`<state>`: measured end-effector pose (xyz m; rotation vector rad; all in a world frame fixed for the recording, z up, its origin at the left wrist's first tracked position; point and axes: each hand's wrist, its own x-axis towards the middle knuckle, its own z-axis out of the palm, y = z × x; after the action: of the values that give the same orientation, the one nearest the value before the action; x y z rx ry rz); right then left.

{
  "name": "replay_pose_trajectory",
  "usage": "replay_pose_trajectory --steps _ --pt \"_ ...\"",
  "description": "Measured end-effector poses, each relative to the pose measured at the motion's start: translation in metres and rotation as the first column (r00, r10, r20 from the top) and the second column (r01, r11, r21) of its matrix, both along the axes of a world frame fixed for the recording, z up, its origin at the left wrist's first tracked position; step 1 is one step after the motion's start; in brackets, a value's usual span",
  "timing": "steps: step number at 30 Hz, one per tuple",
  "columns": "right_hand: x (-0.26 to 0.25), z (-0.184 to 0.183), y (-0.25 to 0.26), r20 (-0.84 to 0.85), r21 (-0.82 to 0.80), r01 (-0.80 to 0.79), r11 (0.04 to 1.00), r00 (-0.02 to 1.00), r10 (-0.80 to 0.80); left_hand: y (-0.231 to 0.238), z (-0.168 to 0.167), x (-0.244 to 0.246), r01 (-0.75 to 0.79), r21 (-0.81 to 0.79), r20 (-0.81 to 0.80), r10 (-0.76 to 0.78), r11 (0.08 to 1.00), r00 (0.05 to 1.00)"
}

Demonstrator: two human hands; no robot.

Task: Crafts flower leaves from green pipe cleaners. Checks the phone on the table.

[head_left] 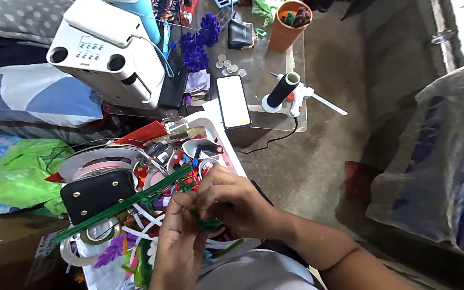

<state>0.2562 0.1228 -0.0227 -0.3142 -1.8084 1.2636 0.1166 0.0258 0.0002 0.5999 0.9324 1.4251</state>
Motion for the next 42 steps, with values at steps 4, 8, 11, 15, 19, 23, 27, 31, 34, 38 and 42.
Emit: replay_pose_trajectory --steps 4,8,11,15,19,23,27,31,34,38,42 --pt "-0.003 0.000 -0.007 0.059 0.110 0.126 0.986 0.989 -0.133 0.000 -0.001 0.005 -0.033 -0.003 -0.018 0.032 0.999 0.999" --pt "0.003 -0.002 0.003 0.107 0.080 0.153 0.985 0.981 -0.161 0.003 -0.008 -0.002 -0.104 0.058 -0.170 0.113 0.993 0.979" --pt "0.024 -0.017 0.033 0.226 0.181 0.423 0.888 0.861 -0.456 0.004 -0.001 -0.010 -0.198 0.063 -0.230 0.207 0.978 0.951" --pt "0.055 -0.060 0.082 0.409 0.360 0.611 0.705 0.576 -0.708 0.002 0.002 -0.021 -0.268 0.103 -0.364 0.287 0.958 0.886" --pt "0.062 -0.088 0.094 0.466 0.415 0.603 0.681 0.502 -0.729 -0.001 0.000 -0.028 -0.259 0.108 -0.456 0.280 0.960 0.845" --pt "0.062 -0.096 0.093 0.491 0.423 0.590 0.687 0.488 -0.722 -0.003 0.004 -0.029 -0.240 0.079 -0.492 0.247 0.968 0.835" --pt "0.062 -0.079 0.085 0.389 0.381 0.637 0.670 0.547 -0.741 -0.003 -0.002 -0.033 -0.200 0.152 -0.530 0.251 0.968 0.810" --pt "0.051 -0.038 0.051 0.253 0.255 0.587 0.768 0.726 -0.639 0.000 -0.006 -0.029 -0.161 0.260 -0.575 0.286 0.952 0.766" --pt "0.033 -0.010 0.009 0.188 0.156 0.359 0.920 0.904 -0.384 0.002 -0.004 -0.022 -0.160 0.314 -0.615 0.329 0.936 0.717" --pt "0.005 0.000 -0.029 0.068 0.099 0.140 0.985 0.987 -0.147 0.002 -0.003 -0.013 -0.160 0.399 -0.687 0.410 0.903 0.600" --pt "-0.004 0.001 -0.035 0.042 0.055 0.193 0.980 0.980 -0.196 -0.005 -0.008 -0.013 -0.120 0.477 -0.729 0.469 0.870 0.499"
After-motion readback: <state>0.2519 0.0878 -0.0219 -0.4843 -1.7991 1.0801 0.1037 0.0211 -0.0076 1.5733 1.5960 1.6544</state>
